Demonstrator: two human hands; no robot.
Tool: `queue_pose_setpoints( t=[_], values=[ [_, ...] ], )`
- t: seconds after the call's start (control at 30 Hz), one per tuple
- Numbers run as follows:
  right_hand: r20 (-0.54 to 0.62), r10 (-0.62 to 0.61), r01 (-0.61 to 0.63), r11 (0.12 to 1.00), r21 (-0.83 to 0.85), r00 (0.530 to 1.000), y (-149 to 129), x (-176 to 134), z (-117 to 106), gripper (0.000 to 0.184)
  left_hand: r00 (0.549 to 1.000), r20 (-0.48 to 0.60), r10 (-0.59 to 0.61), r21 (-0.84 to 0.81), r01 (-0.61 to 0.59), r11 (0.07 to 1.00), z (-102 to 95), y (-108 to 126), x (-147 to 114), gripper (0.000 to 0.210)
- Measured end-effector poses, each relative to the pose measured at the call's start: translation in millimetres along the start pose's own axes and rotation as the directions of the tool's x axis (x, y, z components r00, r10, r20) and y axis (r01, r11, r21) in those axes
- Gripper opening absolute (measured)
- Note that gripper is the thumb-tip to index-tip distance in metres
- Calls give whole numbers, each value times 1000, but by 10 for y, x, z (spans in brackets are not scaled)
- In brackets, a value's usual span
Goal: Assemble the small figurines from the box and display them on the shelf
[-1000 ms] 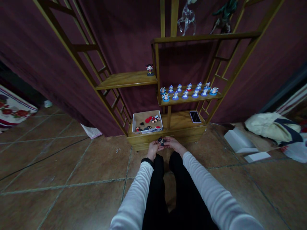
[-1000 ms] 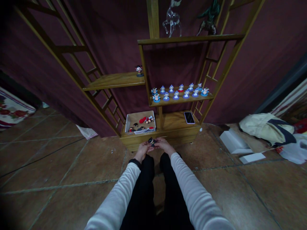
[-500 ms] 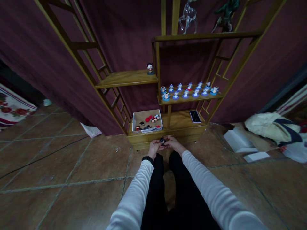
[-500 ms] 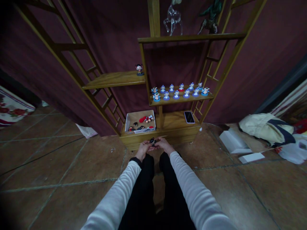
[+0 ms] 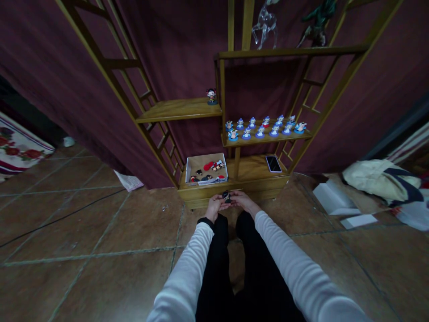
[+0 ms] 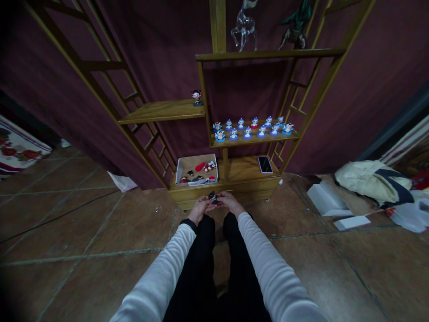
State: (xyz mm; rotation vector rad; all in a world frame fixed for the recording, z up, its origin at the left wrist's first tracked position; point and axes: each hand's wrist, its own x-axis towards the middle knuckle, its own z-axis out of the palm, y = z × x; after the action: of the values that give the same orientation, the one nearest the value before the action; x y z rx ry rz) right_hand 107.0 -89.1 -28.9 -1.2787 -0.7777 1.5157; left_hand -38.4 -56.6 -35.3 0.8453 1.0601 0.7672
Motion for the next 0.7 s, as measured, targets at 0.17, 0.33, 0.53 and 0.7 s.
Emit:
queue_pose_setpoints(
  t=[0.17, 0.33, 0.53, 0.7],
  values=[
    [1, -8, 8, 1000, -14, 1000, 14, 10, -2, 15, 999, 31, -18, -11, 18, 1000, -14, -2, -4, 17],
    [-8, -1, 1, 999, -42, 1000, 24, 24, -14, 21, 999, 39, -19, 5, 19, 1000, -12, -10, -1, 17],
    [-13, -15, 14, 998, -69, 1000, 55, 51, -8, 23, 1000, 24, 11, 27, -12, 1000, 28, -30, -11, 17],
    [-58, -40, 33, 993, -115, 998, 94, 87, 17, 23, 999, -28, 18, 29, -18, 999, 66, -40, -19, 15]
  ],
)
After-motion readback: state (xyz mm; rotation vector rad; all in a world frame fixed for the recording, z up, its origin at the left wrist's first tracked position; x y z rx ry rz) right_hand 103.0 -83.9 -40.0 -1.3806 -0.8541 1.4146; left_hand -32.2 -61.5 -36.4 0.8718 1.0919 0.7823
